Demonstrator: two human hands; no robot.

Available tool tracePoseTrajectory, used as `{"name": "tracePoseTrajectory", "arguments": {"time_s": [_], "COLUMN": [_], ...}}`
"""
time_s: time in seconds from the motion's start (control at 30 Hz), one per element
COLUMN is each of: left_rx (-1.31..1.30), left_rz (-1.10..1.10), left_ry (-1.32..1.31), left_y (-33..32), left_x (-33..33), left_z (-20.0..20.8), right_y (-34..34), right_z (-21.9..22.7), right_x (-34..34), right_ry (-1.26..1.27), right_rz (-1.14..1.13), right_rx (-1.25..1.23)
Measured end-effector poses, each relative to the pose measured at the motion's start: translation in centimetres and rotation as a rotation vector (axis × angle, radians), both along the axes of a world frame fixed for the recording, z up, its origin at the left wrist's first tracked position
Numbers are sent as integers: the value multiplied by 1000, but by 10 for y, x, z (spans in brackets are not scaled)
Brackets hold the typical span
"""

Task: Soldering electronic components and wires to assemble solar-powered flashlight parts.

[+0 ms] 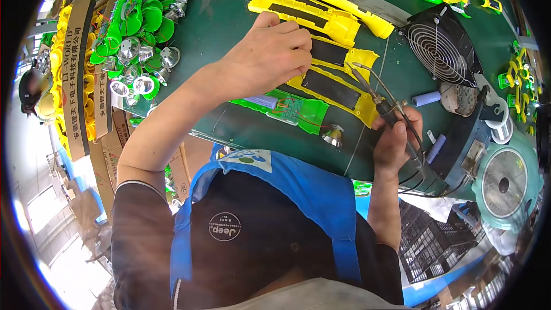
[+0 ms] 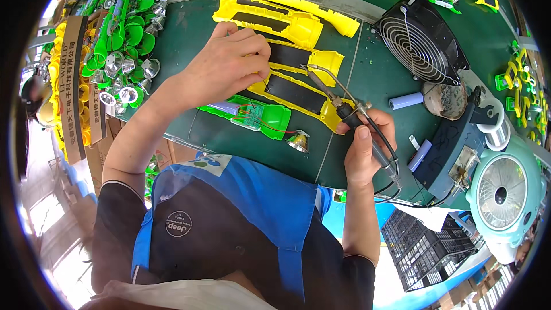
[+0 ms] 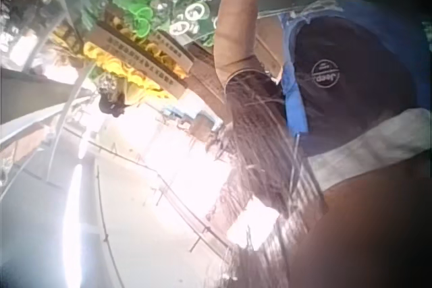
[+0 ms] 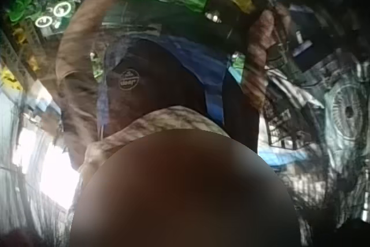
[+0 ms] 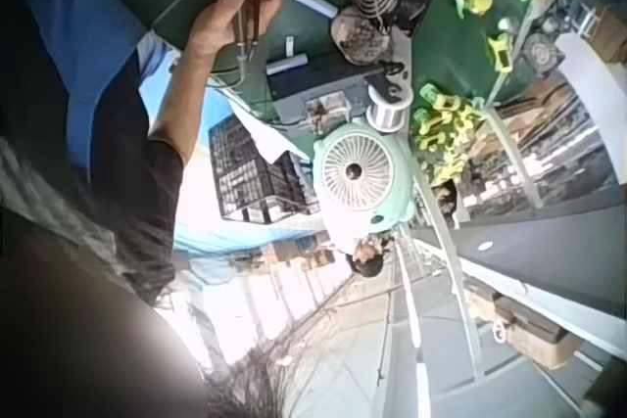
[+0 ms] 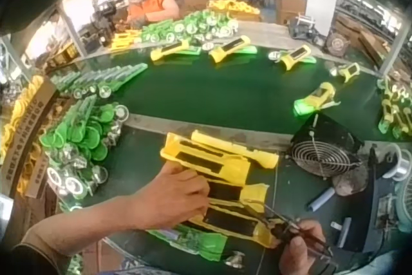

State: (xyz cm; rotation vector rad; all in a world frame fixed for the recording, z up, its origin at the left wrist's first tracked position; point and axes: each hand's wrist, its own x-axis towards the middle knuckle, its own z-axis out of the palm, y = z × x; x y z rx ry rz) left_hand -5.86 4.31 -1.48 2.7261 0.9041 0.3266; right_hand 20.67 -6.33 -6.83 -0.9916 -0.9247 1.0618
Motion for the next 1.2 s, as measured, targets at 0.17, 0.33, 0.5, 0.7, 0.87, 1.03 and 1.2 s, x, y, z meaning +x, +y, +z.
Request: {"name": "tracePoseTrajectory", "arguments": {"time_s": [0.17, 0.33, 0.5, 0.7, 0.87, 1.03, 1.2], "left_rx": [-23, -61, -94, -163, 170, 206, 174], "left_rz": [-13, -23, 86, 102, 58, 120, 270], "left_ry": [-58, -120, -260, -324, -357, -329, -275], "left_y": [0, 2, -22, -55, -61, -74, -74], "left_x": [-2, -7, -23, -13, 4, 43, 50], "left_z": [-3, 5, 31, 10, 3, -2, -13], "right_y": [0, 0, 0, 2, 24, 17, 2], "right_z": [-2, -3, -3, -2, 5, 5, 3], "right_x": [1, 1, 2, -1, -10, -42, -43], "right_ry": [-24, -54, -15, 13, -61, 32, 218], "right_rz": [5, -10, 4, -84, -152, -115, -19], "right_rx": [2, 35, 12, 64, 175, 53, 64]}}
